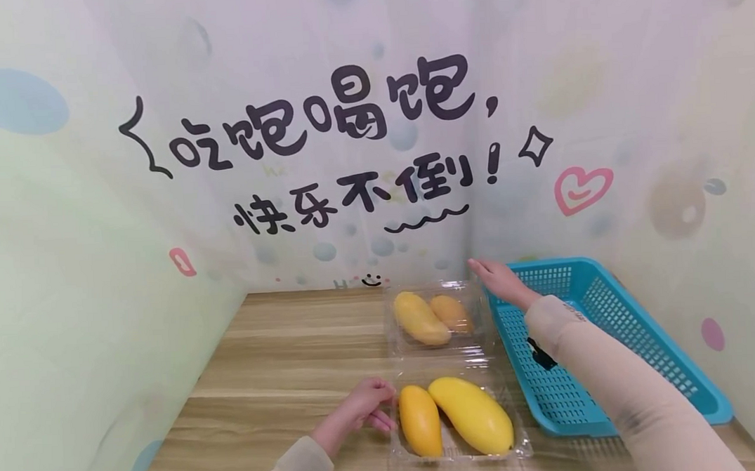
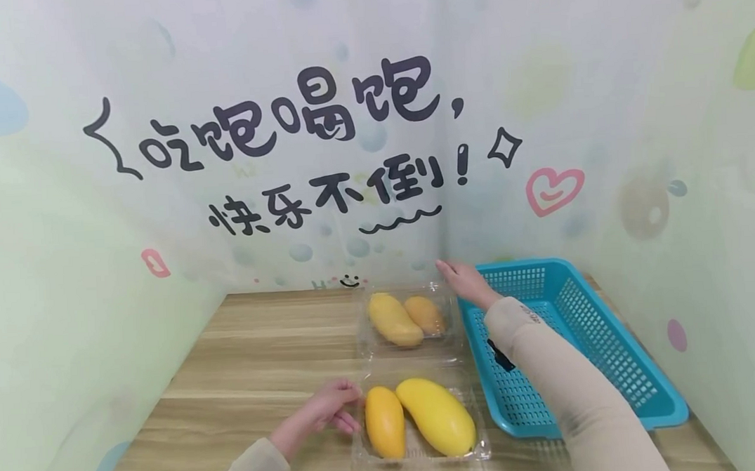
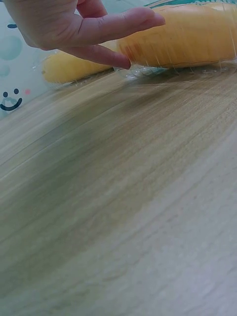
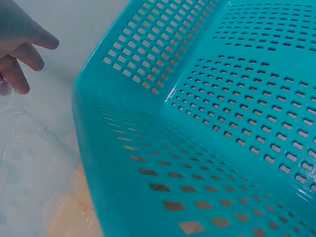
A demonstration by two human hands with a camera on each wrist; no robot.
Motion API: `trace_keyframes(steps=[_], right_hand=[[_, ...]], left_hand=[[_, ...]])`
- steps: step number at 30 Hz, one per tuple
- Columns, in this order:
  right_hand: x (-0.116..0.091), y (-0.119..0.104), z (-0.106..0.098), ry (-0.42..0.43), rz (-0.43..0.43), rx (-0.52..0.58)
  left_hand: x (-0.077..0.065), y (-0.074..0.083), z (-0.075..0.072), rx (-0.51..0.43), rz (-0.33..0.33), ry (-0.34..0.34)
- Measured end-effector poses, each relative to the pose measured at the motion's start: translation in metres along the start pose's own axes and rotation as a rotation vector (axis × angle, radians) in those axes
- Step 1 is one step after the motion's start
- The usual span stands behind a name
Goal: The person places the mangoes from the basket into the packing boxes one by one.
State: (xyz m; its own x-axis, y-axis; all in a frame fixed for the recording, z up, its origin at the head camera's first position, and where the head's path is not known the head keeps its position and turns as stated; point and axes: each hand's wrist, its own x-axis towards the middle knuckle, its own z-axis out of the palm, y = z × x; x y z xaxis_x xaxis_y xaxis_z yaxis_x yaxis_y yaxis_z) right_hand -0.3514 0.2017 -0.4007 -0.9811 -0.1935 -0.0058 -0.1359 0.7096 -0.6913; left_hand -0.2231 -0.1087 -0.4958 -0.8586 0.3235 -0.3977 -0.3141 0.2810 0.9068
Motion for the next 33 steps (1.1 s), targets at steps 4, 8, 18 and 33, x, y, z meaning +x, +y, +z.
trace_keyframes(steps=[4,8,18,33], right_hand=[[-0.004,-0.003,0.000,-0.026,0.012,-0.026],[-0.011,-0.008,0.002,-0.035,-0.010,-0.048],[-0.044,-0.026,0.000,0.137,-0.026,-0.019],[-0.119,-0.031,-0.005,0.038,0.070,0.243]], left_hand=[[0.001,-0.001,0.000,-0.007,0.000,-0.003],[0.002,-0.001,0.001,-0.018,-0.001,-0.001],[0.001,-0.002,-0.002,-0.029,0.007,-0.006],[-0.002,-0.001,-0.002,-0.037,0.010,-0.010]])
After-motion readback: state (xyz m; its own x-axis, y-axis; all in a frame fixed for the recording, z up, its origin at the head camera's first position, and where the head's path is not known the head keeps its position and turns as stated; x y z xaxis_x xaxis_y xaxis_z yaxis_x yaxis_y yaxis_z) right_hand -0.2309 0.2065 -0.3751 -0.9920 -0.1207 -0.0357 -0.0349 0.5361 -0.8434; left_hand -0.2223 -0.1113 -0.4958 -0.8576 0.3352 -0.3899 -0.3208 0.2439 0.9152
